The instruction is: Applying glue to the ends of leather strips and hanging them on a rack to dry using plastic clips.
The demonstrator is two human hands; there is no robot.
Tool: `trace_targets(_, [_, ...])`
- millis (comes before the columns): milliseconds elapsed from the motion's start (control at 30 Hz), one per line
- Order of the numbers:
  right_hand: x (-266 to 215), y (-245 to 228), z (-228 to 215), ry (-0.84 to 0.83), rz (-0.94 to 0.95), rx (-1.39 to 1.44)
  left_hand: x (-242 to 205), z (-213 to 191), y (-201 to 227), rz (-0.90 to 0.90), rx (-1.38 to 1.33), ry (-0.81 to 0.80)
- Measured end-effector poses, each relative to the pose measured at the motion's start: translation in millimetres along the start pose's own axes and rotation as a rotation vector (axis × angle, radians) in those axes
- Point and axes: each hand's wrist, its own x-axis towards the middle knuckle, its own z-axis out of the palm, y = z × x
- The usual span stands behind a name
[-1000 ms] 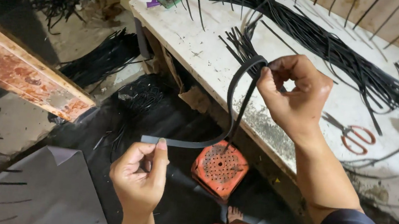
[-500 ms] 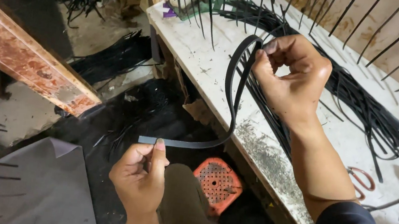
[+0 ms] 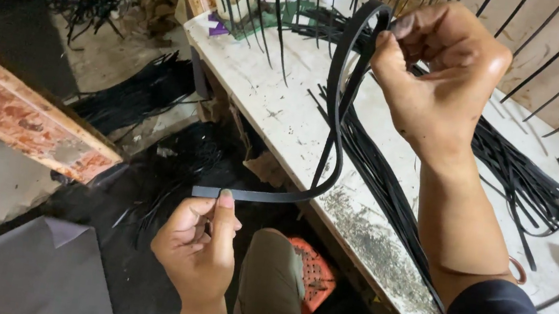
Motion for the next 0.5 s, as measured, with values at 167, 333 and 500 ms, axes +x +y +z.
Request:
trace_targets(167, [3, 25, -7, 0.014, -0.098, -0.019, 12, 21, -17, -0.004, -0.038, -0.003])
trace_targets(333, [43, 42, -17, 0.024, -0.079, -0.197, 85, 69, -13, 0.187, -0.173, -0.143])
trace_targets(500, [133, 48, -36, 0.056, 0.039, -0.379, 189, 109, 84, 0.495, -0.154, -0.338])
